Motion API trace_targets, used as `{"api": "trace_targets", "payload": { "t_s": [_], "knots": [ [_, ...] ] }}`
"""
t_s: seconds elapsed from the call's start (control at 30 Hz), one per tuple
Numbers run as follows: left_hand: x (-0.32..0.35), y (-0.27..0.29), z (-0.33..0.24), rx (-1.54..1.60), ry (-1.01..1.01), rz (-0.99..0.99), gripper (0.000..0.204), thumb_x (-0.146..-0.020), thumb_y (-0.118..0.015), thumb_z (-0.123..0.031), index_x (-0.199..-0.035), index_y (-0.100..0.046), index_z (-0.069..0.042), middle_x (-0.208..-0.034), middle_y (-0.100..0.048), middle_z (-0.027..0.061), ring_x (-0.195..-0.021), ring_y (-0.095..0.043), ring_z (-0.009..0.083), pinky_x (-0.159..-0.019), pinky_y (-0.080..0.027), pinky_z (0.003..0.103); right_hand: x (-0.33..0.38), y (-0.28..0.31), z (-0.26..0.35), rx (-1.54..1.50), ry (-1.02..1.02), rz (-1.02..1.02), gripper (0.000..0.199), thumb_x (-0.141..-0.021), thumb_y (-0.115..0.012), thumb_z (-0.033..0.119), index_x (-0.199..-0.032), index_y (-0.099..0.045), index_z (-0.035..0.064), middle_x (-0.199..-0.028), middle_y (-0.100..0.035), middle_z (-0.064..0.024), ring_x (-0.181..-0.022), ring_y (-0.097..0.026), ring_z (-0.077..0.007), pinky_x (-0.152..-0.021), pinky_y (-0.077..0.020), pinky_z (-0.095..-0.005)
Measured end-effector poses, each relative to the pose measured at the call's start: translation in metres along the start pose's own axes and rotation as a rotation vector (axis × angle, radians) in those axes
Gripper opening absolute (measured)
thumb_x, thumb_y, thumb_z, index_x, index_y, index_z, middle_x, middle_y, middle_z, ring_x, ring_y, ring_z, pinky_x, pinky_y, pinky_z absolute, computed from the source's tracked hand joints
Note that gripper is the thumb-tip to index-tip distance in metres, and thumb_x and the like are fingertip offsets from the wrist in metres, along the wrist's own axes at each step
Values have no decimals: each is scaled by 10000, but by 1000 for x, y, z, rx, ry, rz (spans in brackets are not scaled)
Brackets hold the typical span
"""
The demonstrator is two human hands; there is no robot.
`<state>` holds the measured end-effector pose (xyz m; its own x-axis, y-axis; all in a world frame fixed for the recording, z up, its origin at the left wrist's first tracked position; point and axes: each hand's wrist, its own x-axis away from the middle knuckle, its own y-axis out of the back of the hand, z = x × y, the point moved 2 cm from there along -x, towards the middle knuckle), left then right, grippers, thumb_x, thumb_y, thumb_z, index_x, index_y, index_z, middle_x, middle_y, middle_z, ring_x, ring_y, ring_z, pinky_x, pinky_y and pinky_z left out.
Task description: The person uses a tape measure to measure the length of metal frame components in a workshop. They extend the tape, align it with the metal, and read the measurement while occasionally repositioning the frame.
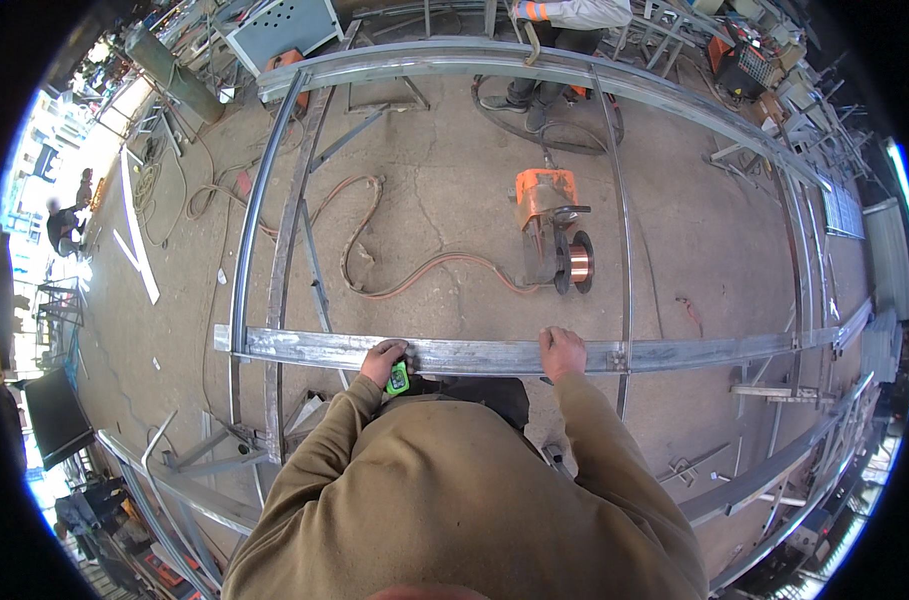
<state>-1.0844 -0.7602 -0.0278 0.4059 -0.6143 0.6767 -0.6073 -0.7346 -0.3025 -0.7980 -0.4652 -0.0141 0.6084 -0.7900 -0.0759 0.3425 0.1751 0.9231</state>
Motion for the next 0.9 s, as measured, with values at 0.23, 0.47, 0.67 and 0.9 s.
{"api": "trace_targets", "payload": {
  "t_s": [0.23,0.47,0.67,0.9],
  "knots": [
    [1,-1,-1,-11,6,-20,274,-1007,-634,-182,-1182,-646,28,-883,-700,134,-676,-686,236,-636,-578,354,0,1,0,-22,3,-4,214,-958,-618,288,-899,-701,100,-880,-726,-131,-874,-679,-365,-822,-513,-502],
    [5,-4,-4,-3,8,-13,278,-1003,-642,-183,-1177,-648,34,-891,-703,139,-683,-686,238,-636,-582,357,0,2,0,-35,0,7,215,-963,-616,287,-900,-704,101,-887,-725,-136,-876,-678,-371,-821,-509,-512],
    [3,-4,-3,-6,-3,-25,270,-1003,-642,-184,-1168,-651,29,-879,-701,139,-670,-684,239,-632,-578,357,-1,1,-1,-22,-12,23,216,-965,-614,291,-909,-706,104,-892,-728,-135,-880,-681,-372,-822,-510,-512],
    [2,-2,-1,21,11,-22,260,-1004,-641,-186,-1159,-654,22,-863,-697,131,-672,-681,238,-634,-567,356,-1,0,-1,-27,-3,12,209,-961,-617,296,-918,-712,116,-904,-735,-123,-884,-684,-362,-826,-515,-504]
  ]
}}
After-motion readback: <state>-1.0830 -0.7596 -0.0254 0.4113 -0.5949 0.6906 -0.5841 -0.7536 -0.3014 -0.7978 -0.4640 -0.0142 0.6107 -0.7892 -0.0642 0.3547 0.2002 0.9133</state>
